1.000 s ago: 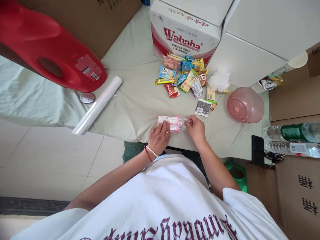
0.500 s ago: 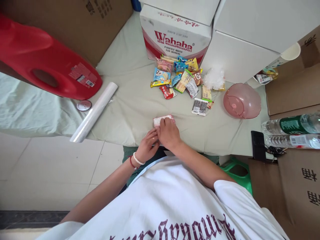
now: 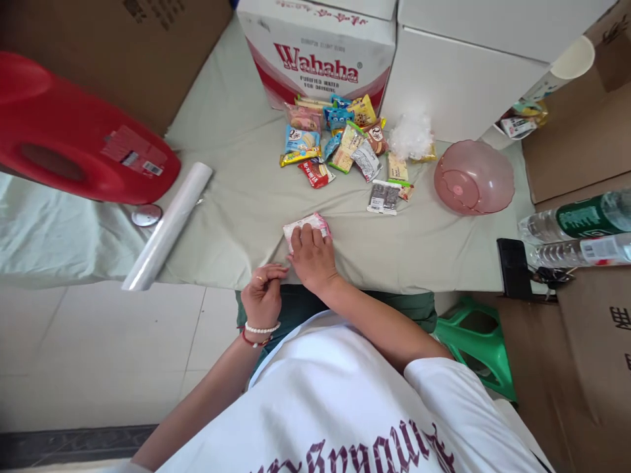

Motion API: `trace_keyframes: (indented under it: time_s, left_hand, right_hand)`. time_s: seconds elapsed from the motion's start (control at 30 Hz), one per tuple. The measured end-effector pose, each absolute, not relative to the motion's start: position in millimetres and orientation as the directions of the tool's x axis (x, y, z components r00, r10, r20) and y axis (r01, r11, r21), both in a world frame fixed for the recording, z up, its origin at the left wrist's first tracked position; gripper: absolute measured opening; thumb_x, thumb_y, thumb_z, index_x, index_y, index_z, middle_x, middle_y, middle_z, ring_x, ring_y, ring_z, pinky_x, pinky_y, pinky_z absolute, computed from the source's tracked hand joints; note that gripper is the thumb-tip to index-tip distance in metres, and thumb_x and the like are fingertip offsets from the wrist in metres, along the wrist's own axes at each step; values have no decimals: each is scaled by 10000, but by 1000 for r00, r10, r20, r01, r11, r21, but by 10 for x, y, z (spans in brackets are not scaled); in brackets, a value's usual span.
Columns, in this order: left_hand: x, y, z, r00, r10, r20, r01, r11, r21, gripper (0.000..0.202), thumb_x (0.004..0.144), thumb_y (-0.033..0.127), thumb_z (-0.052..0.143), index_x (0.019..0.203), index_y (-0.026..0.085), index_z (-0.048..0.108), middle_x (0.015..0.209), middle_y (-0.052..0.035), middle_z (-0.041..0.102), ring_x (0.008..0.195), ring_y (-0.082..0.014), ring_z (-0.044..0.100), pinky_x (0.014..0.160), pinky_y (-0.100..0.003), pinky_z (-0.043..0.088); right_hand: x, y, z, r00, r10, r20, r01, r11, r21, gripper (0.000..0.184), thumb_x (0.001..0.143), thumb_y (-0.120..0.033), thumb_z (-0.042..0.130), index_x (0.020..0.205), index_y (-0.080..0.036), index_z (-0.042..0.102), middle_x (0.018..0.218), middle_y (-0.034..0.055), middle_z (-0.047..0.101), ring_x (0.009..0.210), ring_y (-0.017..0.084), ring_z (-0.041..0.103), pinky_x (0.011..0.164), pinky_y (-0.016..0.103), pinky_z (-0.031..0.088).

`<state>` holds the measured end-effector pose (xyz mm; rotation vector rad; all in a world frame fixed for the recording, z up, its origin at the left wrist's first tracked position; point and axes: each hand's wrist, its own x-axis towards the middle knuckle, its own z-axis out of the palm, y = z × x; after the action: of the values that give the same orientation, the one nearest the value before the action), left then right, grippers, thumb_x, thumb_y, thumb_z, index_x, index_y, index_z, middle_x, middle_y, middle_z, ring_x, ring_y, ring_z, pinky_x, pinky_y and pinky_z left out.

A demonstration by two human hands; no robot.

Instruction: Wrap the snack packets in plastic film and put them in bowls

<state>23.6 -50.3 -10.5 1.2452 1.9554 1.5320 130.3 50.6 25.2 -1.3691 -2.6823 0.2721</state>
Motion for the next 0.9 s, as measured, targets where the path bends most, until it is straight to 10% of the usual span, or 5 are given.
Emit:
trace_keyframes:
  time_s: [0.2,0.37,0.47,0.7,0.9]
  left_hand:
    - [146,-619,43,-550,791,268,412,-23,911,133,941,237,630,848,219,723,919,-32,731,1001,-202,698,1029,-434,535]
    - [220,-576,195,-485,871,84,167,-2,986,563,898,412,750,1420,303,569,1489,-91,557,1389,-270,545,1119,-422,511]
    - [346,-470,242,-332,939,-95,19,108,994,685,882,522,750,1481,292,508,1395,-104,620,1208,-261,658,949,-371,598]
    - [680,-165,211,-114,992,46,347,-4,938,551,919,460,710,1408,253,565,1277,-116,637,1121,-252,667,934,-420,616]
    - [350,-15,188,-252,938,236,586,-46,809,396,956,406,634,1308,224,621,1319,-135,585,1244,-276,603,944,-455,623]
  right_hand:
    - [1466,585,520,-560,827,49,781,547,-302,389,1051,-225,453,1409,-119,562,1280,194,631,1161,332,531,979,492,484]
    - [1911,548,740,-546,837,36,474,344,-810,351,1100,-371,397,1292,-186,625,1165,100,694,1075,243,599,986,382,500]
    - [2135,463,640,-583,810,-63,192,62,-979,429,1094,-522,400,1244,-206,648,1062,50,714,983,194,645,913,324,521]
    - [2522,336,431,-430,889,-157,49,-150,-987,541,958,-567,670,1378,-237,587,1282,82,692,1131,215,656,1022,374,521]
    - [3863,1443,856,249,966,74,128,43,-991,393,910,-518,726,1189,-256,638,1134,38,709,999,169,692,890,339,590]
